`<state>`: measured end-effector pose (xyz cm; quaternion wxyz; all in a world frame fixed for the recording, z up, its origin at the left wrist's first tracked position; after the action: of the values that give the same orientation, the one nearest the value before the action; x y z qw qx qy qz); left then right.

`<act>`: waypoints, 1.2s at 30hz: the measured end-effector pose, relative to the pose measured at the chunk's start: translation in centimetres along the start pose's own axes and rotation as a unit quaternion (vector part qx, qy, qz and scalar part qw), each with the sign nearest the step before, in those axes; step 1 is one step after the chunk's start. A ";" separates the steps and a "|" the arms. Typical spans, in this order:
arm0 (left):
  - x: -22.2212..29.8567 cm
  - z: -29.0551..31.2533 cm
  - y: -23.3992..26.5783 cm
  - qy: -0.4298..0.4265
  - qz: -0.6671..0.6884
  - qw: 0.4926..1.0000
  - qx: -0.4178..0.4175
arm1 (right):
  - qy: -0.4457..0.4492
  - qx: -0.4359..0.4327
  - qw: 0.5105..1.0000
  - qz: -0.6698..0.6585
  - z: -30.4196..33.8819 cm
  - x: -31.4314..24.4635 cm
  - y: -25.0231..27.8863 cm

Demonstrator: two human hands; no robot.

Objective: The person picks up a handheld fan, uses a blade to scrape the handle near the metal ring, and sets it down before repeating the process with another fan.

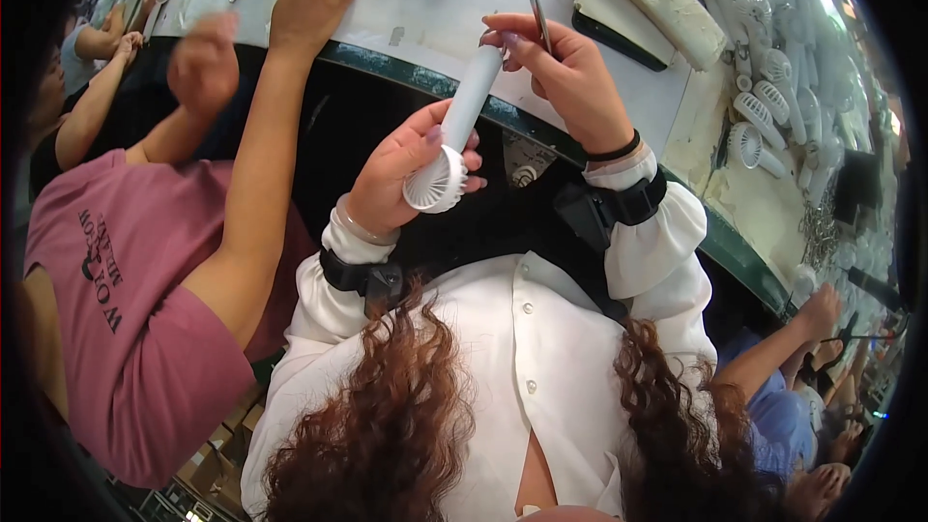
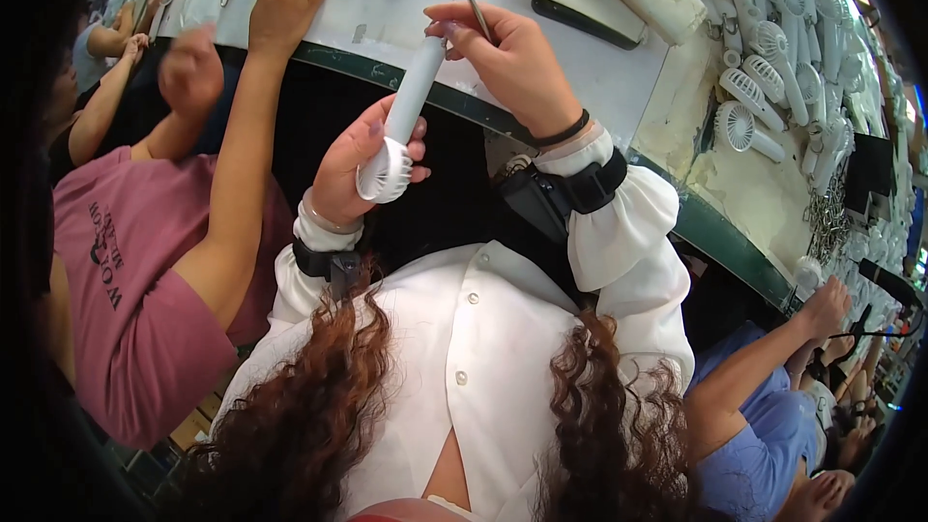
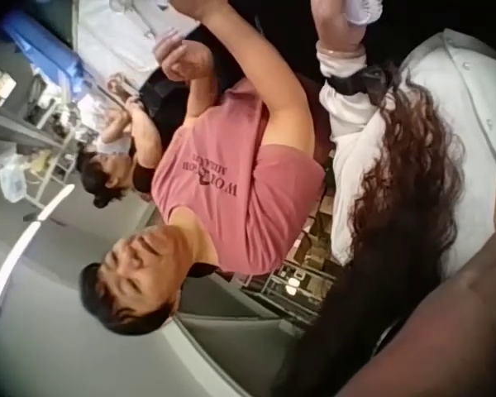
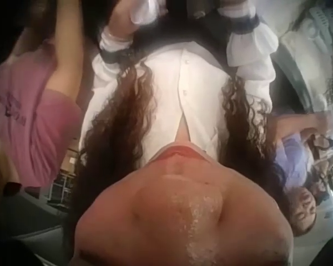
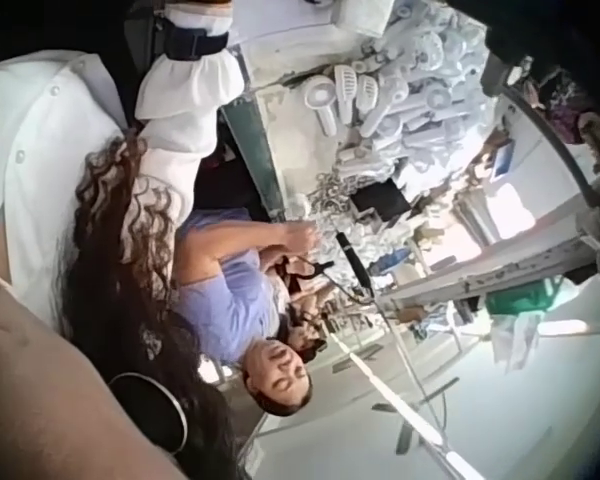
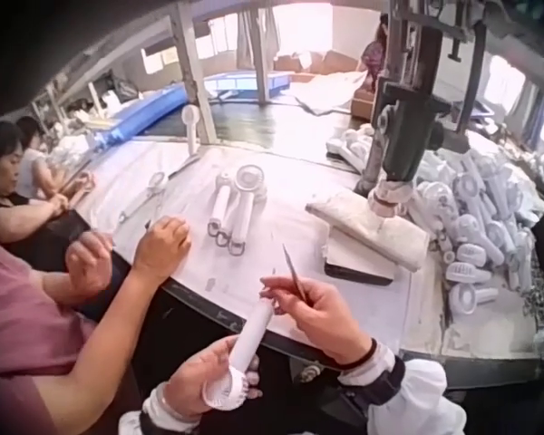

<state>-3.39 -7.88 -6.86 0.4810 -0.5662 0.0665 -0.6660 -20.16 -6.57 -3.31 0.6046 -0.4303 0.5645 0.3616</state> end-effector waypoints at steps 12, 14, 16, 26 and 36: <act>-1.0 -1.9 -0.3 0.087 0.272 0.942 -0.176 | -0.040 -0.047 0.992 0.109 -1.8 1.7 -1.2; -1.1 -2.0 0.4 0.049 0.167 0.977 -0.123 | -0.024 -0.051 0.983 0.173 -2.2 1.5 -1.8; -0.8 -2.2 0.8 0.050 0.061 0.995 -0.058 | 0.020 -0.061 0.953 0.297 -3.1 1.5 -2.8; 0.2 -0.9 4.3 -0.038 -0.082 0.994 0.065 | 0.177 0.046 0.899 0.397 -0.2 -2.5 -3.1; 1.0 -1.0 4.0 -0.015 -0.071 0.992 0.101 | 0.229 0.021 0.827 0.513 1.3 -1.9 -3.3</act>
<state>-1.79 -11.18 -9.06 0.4880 -0.5279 -0.0487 -0.6934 -16.80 -6.49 -1.09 0.1945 -0.1364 0.8336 0.4986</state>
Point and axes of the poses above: each hand's wrist, its own z-axis away from the middle knuckle, its own y-axis out of the back of the hand, x = y × z, the point moved 7 cm from there along -z, towards the middle knuckle, and after that the axes turned 7 degrees about x, right-handed, at the moved point
